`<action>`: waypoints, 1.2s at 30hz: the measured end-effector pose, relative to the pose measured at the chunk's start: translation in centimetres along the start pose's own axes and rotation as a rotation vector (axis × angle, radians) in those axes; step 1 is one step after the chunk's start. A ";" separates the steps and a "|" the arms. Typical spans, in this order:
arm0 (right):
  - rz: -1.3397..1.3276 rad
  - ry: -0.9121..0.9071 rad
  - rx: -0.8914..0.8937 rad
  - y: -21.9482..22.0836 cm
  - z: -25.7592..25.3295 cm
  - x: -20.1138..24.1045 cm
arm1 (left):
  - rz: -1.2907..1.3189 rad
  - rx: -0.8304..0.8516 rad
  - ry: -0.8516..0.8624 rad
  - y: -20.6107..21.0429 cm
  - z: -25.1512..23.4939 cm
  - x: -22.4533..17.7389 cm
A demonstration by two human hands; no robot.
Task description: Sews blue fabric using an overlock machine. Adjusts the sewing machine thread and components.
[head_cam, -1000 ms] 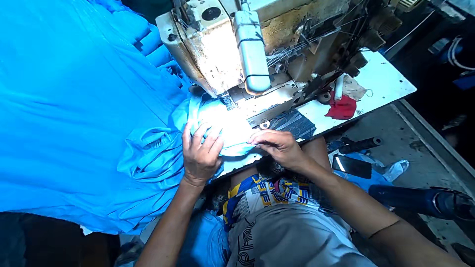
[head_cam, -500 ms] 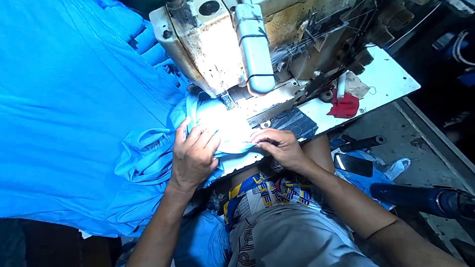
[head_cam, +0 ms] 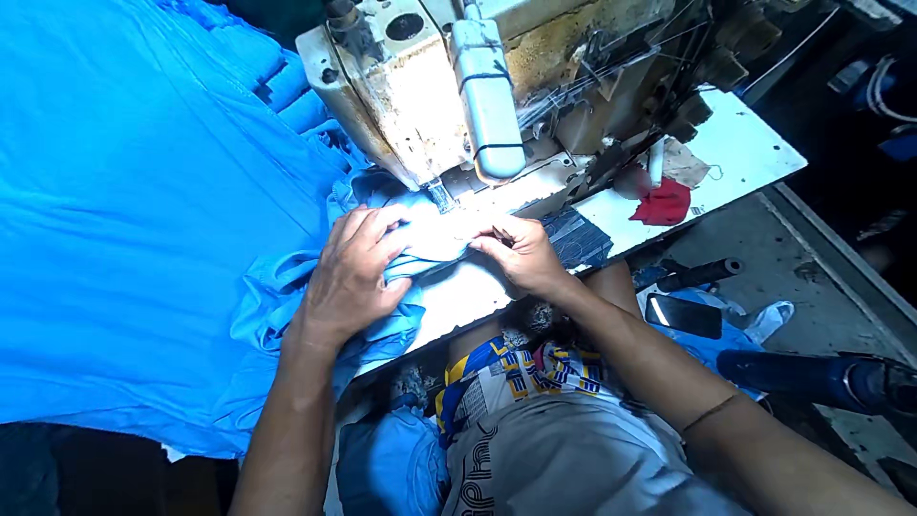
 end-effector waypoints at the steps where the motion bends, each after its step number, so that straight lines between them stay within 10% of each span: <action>1: 0.006 0.004 0.003 0.0 0.0 0.0 | -0.007 0.053 -0.029 -0.5 0.3 0.1; 9: 0.205 -0.085 0.171 0.2 -1.2 1.8 | 0.211 -0.057 -0.048 -7.0 2.3 -3.3; 16: 0.105 -0.208 0.427 0.6 2.1 3.8 | 0.644 -0.242 -0.030 -0.5 3.0 -8.0; 24: 0.031 -0.079 0.220 -1.2 5.1 1.6 | -0.355 -0.324 -0.143 5.1 3.9 -5.3; 36: -0.066 0.022 0.148 -1.7 5.7 0.4 | -0.279 -0.149 -0.034 2.6 2.1 -5.4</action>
Point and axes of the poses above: each hand's wrist, its own z-axis away from the middle knuckle, its own y-axis out of the palm, x = y × z, the point moved 7 cm from there along -z, towards the middle knuckle
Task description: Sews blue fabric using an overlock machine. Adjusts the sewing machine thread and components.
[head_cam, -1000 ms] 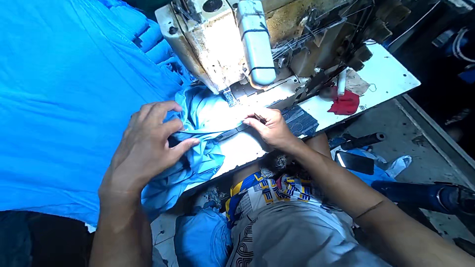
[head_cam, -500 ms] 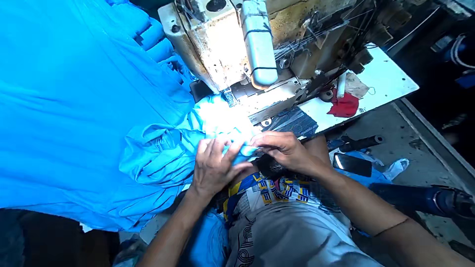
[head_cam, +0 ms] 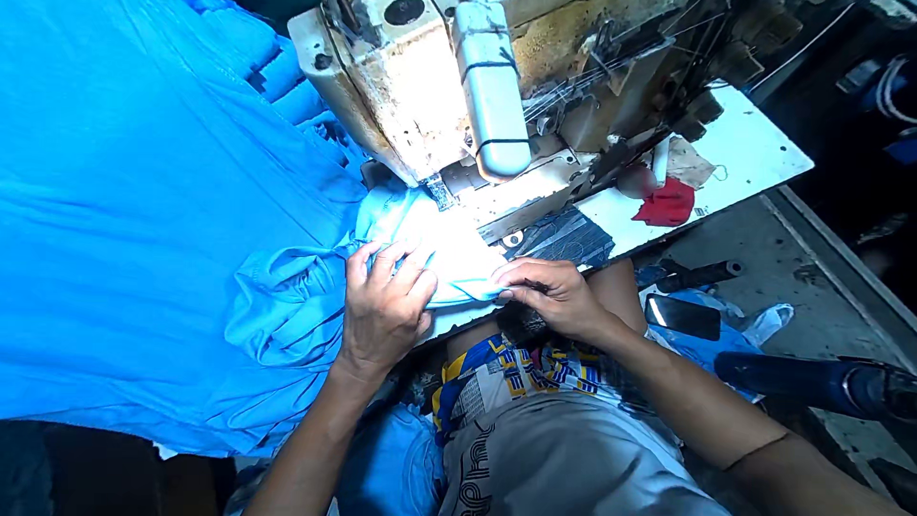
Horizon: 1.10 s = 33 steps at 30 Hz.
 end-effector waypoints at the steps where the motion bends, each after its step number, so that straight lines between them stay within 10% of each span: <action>1: -0.004 0.004 -0.005 0.0 0.0 0.0 | 0.001 0.000 -0.001 0.0 0.0 0.1; 33: -0.054 0.065 -0.111 1.0 -5.9 -0.1 | 0.214 0.211 0.072 -1.5 -3.3 6.4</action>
Point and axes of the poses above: each hand's wrist, its own z-axis away from the middle knuckle, its own y-axis out of the palm, x = y × z, the point moved 7 cm from there along -z, towards the middle knuckle
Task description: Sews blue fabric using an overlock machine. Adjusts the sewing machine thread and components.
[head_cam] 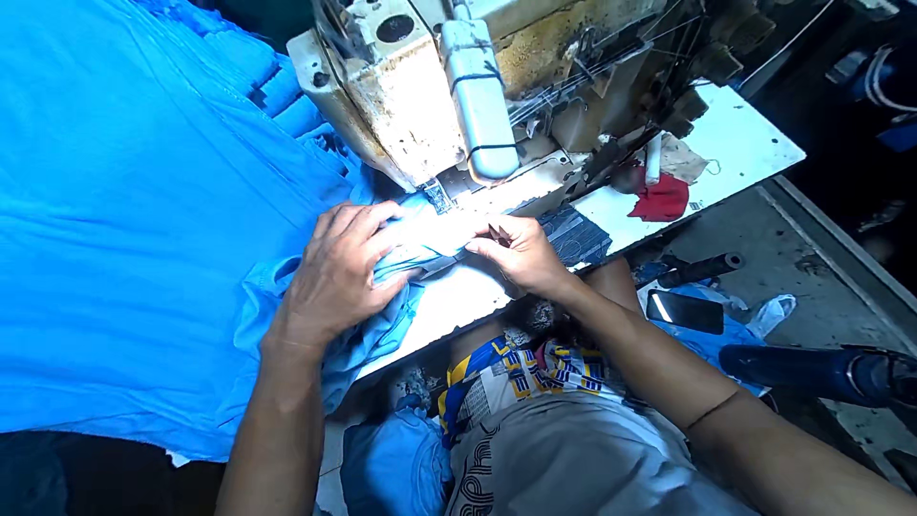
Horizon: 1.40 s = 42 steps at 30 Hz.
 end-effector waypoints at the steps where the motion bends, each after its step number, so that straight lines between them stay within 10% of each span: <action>1: -0.002 0.004 -0.002 0.0 0.1 -0.1 | -0.001 0.064 -0.036 -0.5 0.3 0.3; 8: 0.192 -0.095 0.109 0.0 -0.5 1.2 | 0.287 -0.058 -0.022 -5.3 2.0 -2.9; 14: 0.260 -0.316 0.405 0.8 2.1 3.5 | 0.641 -0.136 0.022 0.3 2.5 -7.9; 22: 0.220 -0.270 0.202 -1.4 4.9 2.0 | -0.192 -0.258 -0.059 4.5 2.6 -5.4; 42: 0.020 -0.094 0.104 -1.7 5.8 -0.2 | -0.128 -0.109 0.104 3.0 2.1 -5.4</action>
Point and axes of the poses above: each hand's wrist, its own z-axis away from the middle knuckle, its own y-axis out of the palm, x = y × z, the point moved 7 cm from there along -z, towards the middle knuckle
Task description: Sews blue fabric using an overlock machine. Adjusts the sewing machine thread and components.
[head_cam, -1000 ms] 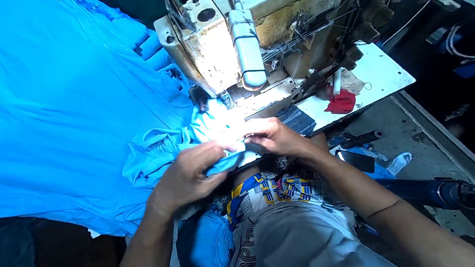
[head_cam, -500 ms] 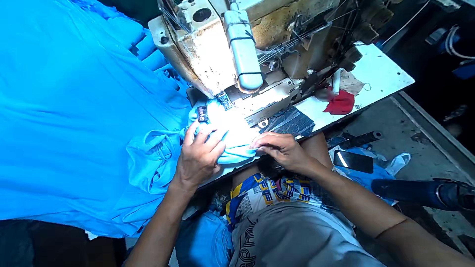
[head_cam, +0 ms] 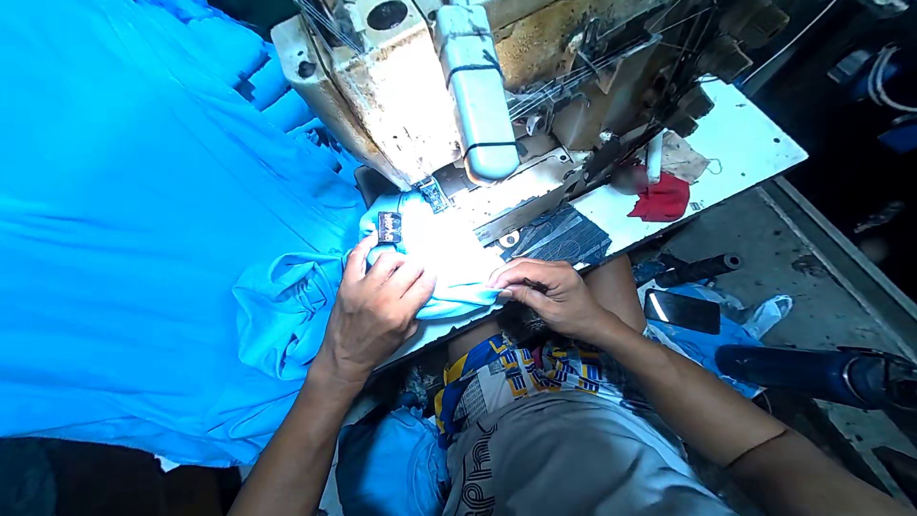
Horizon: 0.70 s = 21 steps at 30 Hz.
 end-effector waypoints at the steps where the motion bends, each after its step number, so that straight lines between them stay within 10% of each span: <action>1: -0.009 0.007 -0.007 0.0 0.0 -0.1 | -0.002 0.010 -0.005 0.0 0.0 0.0; 21: 0.039 0.041 -0.122 0.3 -5.8 -0.7 | -0.050 -0.061 -0.108 -0.7 -1.3 5.6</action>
Point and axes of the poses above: each hand's wrist, its own z-axis away from the middle knuckle, its own y-axis out of the palm, x = y × z, the point moved 7 cm from there along -z, towards the middle knuckle
